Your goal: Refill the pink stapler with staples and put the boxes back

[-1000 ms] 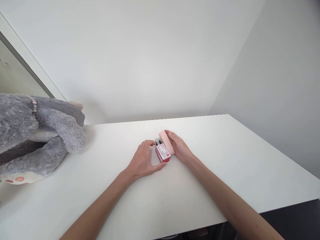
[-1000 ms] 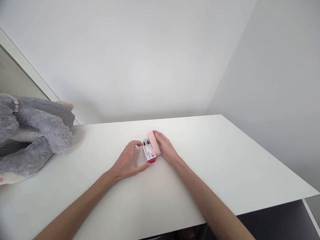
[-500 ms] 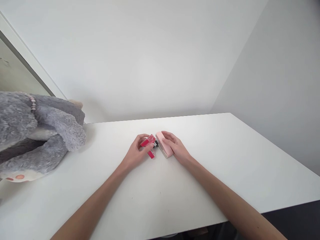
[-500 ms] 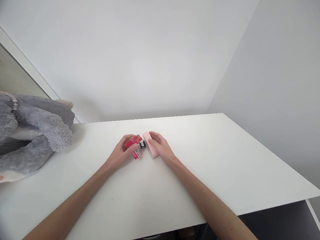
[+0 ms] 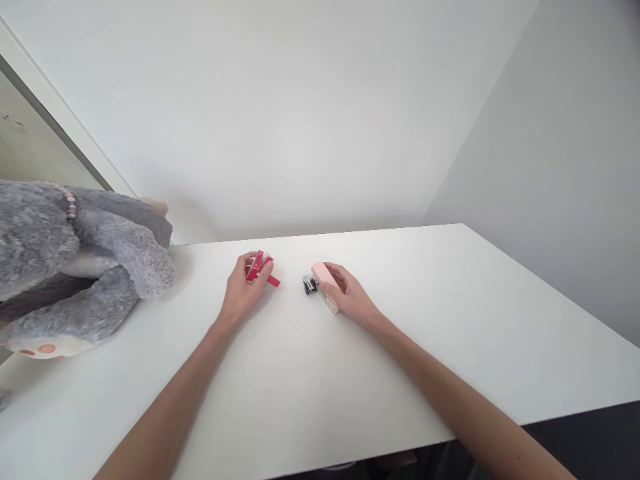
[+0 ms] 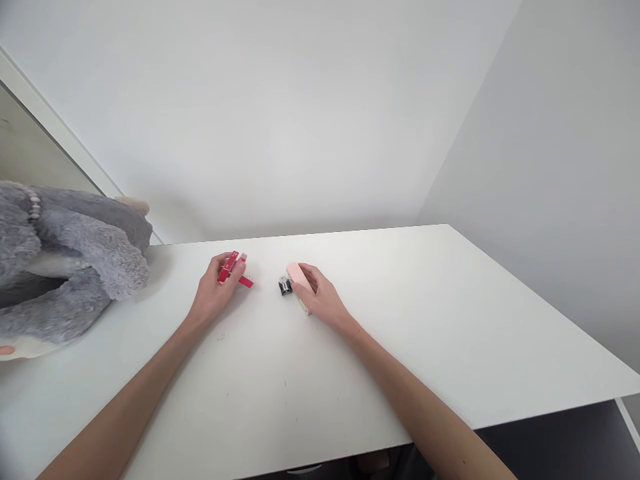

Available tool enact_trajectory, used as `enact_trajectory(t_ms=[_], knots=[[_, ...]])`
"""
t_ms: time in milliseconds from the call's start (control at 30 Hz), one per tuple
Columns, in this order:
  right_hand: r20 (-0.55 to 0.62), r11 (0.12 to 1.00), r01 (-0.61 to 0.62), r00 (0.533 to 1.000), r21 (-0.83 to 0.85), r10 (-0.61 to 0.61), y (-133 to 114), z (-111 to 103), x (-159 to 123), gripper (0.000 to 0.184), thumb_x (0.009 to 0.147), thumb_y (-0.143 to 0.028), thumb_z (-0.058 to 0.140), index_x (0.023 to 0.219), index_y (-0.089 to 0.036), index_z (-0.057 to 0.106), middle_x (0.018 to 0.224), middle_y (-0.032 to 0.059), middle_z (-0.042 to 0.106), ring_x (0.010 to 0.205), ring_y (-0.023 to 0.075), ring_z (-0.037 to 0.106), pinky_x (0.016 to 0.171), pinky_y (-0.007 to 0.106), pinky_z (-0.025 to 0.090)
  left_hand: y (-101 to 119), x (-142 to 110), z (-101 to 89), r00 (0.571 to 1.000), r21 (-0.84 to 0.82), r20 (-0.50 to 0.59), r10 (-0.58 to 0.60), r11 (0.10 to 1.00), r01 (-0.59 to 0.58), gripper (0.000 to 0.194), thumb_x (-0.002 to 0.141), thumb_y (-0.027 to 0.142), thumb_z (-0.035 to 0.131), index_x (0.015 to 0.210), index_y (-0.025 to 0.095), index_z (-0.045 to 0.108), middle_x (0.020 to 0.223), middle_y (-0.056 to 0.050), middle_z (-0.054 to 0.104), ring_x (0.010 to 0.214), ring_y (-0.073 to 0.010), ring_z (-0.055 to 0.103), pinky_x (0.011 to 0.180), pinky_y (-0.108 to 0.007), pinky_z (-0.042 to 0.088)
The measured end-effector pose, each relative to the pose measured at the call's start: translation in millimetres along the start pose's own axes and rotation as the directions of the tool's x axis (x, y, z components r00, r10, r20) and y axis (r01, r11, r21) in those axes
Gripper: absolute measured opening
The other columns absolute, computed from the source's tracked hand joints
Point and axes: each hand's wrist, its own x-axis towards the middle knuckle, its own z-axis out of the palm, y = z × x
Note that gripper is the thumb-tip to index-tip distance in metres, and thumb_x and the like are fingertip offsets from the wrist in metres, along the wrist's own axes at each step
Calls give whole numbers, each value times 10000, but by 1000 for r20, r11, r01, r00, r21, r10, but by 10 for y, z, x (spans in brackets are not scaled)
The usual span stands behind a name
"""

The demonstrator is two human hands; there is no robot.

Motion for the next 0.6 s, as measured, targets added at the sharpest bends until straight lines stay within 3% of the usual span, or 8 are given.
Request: enact_trajectory(t_ms=[133, 300, 433, 600], knots=[[18, 1000, -4, 1000, -9, 4, -2, -17, -10, 583, 903, -357, 683, 1468, -339, 539, 1549, 39, 576, 1427, 260, 546, 1115, 437, 521, -76, 2, -77, 958, 215, 196, 208, 944, -249, 563, 920, 610, 621, 1344, 250, 532, 1294, -77, 682, 1156, -272, 663, 1005, -461, 538], [50, 998, 8, 999, -58, -5, -41, -30, -34, 556, 892, -338, 684, 1435, -335, 565, 1505, 33, 605, 1355, 258, 588, 1050, 409, 540, -115, -2, -128, 906, 341, 334, 261, 862, -374, 572, 877, 619, 656, 1315, 263, 564, 1289, -73, 691, 1069, -278, 694, 934, -421, 559], [79, 994, 30, 997, -102, -22, -56, -23, -47, 510, 902, -346, 670, 1406, -335, 595, 1463, 26, 635, 1297, 251, 615, 1034, 401, 534, -127, 16, -189, 899, 366, 346, 269, 844, -393, 566, 869, 615, 659, 1305, 264, 578, 1313, -70, 690, 1101, -286, 687, 969, -410, 542], [86, 993, 25, 996, -111, -15, -80, -13, -59, 499, 903, -332, 664, 1398, -345, 602, 1450, 18, 643, 1271, 249, 624, 1016, 398, 531, -200, 65, -238, 936, 397, 302, 184, 868, -298, 606, 838, 663, 673, 1279, 263, 559, 1277, -63, 689, 1036, -265, 686, 903, -392, 542]])
